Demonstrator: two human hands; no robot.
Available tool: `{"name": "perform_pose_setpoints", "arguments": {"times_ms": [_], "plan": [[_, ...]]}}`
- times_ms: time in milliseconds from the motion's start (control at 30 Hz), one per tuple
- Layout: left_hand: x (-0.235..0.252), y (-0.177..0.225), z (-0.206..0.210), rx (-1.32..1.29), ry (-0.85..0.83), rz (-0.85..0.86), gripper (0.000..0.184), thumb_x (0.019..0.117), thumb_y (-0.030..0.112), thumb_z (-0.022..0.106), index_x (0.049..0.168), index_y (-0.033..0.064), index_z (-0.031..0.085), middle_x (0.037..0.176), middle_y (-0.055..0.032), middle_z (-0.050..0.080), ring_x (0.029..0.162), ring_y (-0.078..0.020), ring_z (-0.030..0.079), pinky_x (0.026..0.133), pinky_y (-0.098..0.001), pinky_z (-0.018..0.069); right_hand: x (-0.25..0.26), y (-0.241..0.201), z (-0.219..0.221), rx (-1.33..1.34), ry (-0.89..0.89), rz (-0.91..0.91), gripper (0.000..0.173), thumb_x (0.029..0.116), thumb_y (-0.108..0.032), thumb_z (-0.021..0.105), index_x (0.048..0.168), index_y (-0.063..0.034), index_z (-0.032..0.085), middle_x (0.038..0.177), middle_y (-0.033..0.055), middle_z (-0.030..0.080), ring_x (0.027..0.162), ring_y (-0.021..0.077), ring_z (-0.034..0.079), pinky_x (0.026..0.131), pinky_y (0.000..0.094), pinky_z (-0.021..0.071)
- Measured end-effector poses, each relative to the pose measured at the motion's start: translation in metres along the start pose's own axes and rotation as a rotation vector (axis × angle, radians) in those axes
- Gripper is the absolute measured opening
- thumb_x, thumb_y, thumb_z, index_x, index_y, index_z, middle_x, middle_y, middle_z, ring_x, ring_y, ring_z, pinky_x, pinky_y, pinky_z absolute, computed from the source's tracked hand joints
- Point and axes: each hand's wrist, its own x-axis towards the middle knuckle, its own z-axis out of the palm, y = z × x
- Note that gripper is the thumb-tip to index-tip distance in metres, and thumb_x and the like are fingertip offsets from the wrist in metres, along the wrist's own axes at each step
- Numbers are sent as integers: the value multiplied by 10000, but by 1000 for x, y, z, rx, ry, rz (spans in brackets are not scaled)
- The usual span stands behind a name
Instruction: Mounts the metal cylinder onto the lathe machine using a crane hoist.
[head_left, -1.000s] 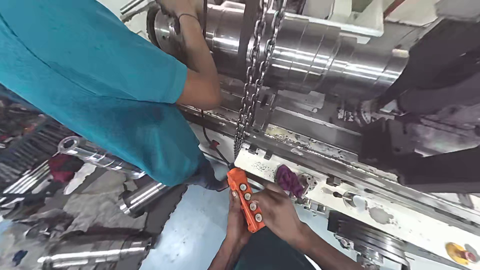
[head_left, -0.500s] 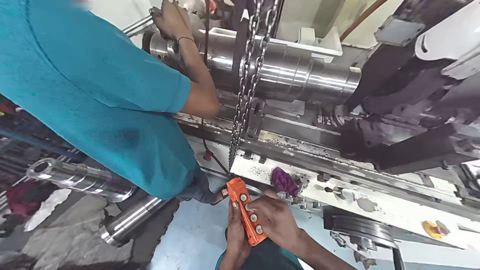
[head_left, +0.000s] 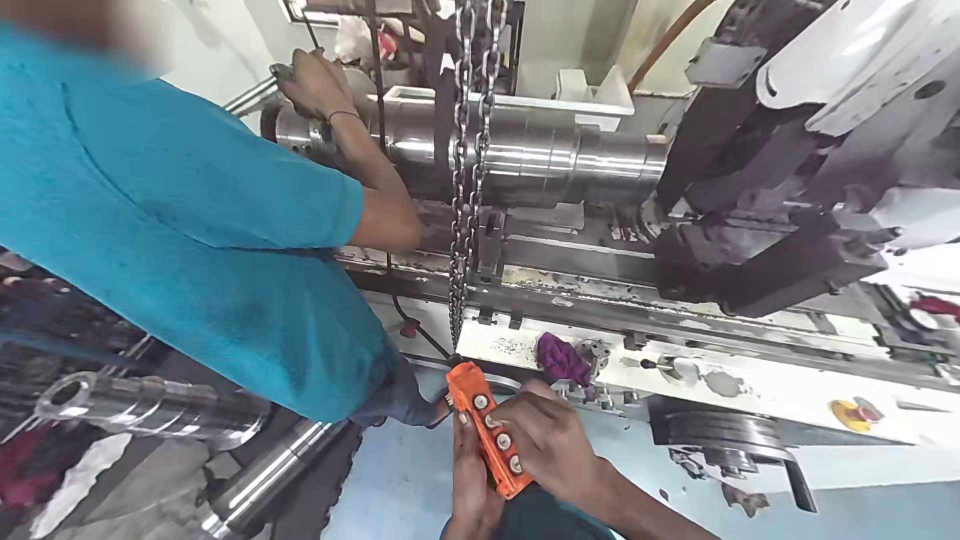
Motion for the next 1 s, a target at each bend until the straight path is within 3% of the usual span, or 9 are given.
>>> {"name": "perform_pose_setpoints", "arguments": {"times_ms": [167,333,400,767,867,1000], "plan": [[1,3,-1,-100,-62,16,378,1123,343,294,1417,132,407,1051,-125,708,914,-214,737,756,-390,639,11,-16,-6,99,139,-3,117,950,-75,639,912,-74,749,818,10,717,846,104,643,805,226,531],[-3,8,-1,-8,-8,-9,416,1129,357,265,1486,162,355,1054,-112,700,894,-210,735,735,-389,639,-14,7,17,-104,-71,-21,153,921,-55,599,916,-97,746,770,21,695,812,181,667,818,295,557],[-1,8,-3,-10,-25,-6,429,1132,340,256,1518,164,316,1078,-122,698,907,-218,738,745,-398,642,-10,7,14,-132,-60,-46,158,930,-58,585,913,-103,735,763,13,687,810,172,653,821,282,540],[-3,11,-4,6,-18,-3,403,1132,335,255,1483,158,343,1069,-117,693,907,-214,733,742,-393,638,-12,5,19,-161,-124,11,138,904,-52,616,898,-100,745,782,18,714,832,186,688,854,297,560],[0,12,-6,17,-12,-4,415,1131,352,251,1493,167,332,1066,-115,695,895,-214,735,731,-395,640,-6,4,15,-123,-72,17,137,919,-72,614,892,-103,745,776,12,704,818,168,661,819,276,541],[-1,15,-3,-10,-8,8,392,1130,360,242,1406,140,410,1005,-106,711,856,-208,743,703,-387,644,6,-8,3,-67,39,7,145,940,-74,608,907,-94,748,786,5,708,815,139,647,806,253,527]]}}
